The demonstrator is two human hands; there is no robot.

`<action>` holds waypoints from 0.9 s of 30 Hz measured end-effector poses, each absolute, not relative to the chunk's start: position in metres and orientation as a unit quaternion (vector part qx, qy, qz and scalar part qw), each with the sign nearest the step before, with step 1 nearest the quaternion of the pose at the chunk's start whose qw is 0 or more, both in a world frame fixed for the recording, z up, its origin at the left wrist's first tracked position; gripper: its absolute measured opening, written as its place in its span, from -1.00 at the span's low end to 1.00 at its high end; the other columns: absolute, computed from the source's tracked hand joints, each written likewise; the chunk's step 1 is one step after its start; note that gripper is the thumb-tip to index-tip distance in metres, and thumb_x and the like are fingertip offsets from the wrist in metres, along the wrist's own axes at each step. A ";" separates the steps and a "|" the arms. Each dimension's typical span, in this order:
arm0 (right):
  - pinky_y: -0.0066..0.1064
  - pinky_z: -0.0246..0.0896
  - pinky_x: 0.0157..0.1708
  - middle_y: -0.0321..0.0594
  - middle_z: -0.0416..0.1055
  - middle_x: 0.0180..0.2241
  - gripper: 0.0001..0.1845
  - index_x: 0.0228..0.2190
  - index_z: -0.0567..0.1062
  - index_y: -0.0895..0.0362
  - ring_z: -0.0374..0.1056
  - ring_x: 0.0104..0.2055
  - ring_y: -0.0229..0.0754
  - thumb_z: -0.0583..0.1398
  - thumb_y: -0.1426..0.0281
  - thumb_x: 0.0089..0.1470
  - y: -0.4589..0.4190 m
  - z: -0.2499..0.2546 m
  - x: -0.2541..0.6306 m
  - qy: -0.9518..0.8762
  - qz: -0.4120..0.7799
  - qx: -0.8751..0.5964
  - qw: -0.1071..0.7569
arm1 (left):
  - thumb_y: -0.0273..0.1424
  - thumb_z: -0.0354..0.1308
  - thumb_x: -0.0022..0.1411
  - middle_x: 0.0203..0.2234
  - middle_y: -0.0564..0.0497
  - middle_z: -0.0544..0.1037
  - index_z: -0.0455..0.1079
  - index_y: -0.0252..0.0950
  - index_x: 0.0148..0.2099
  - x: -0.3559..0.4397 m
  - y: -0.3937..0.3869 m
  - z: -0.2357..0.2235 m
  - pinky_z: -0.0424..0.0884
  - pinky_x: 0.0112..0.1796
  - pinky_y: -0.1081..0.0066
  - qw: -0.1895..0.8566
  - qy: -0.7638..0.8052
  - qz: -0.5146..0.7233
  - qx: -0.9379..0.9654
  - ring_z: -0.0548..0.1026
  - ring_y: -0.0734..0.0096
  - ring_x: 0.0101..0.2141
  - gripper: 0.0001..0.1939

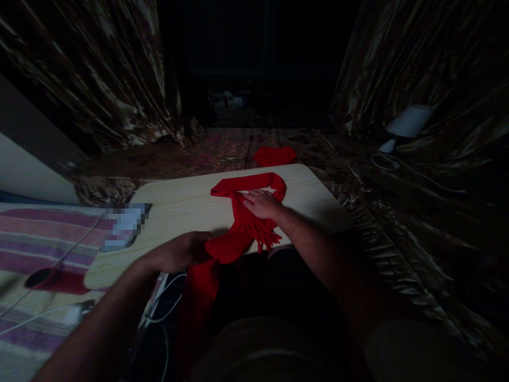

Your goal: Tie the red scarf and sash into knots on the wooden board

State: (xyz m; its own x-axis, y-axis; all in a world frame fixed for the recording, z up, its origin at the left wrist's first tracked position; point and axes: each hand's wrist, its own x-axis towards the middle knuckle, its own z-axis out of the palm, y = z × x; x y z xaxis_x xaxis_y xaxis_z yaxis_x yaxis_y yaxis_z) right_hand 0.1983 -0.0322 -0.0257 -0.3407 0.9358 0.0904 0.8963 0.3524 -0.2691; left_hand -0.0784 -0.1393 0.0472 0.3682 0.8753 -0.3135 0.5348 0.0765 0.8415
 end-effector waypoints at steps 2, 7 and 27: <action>0.01 -0.05 0.33 -0.17 0.21 0.36 -0.43 0.32 0.30 -0.06 0.10 0.37 0.06 -0.07 0.10 0.39 -0.032 -0.027 0.199 -0.815 0.083 -0.561 0.119 | -0.35 0.41 -0.18 -0.43 -0.03 0.57 0.50 -0.19 -0.31 -0.094 -0.128 0.058 0.40 -0.36 0.42 0.558 0.482 0.135 0.662 0.49 0.28 -0.39 -0.70; -0.02 -0.07 0.34 -0.22 0.22 0.36 -0.44 0.31 0.30 -0.10 0.11 0.37 0.03 -0.06 0.10 0.39 -0.030 -0.031 0.199 -0.817 0.083 -0.555 0.132 | -0.34 0.40 -0.20 -0.49 -0.02 0.53 0.55 -0.16 -0.27 -0.101 -0.090 0.087 0.36 -0.39 0.38 0.491 0.517 0.125 0.690 0.44 0.25 -0.45 -0.67; 0.01 -0.10 0.34 -0.20 0.19 0.37 -0.43 0.31 0.32 -0.09 0.06 0.39 0.07 -0.06 0.07 0.38 -0.030 -0.029 0.199 -0.813 0.092 -0.562 0.121 | -0.11 0.16 0.16 -0.34 -0.27 0.60 0.54 -0.24 -0.35 -0.087 -0.058 0.070 0.39 -0.20 0.16 0.018 0.616 -0.100 0.782 0.56 -0.12 -0.23 -0.69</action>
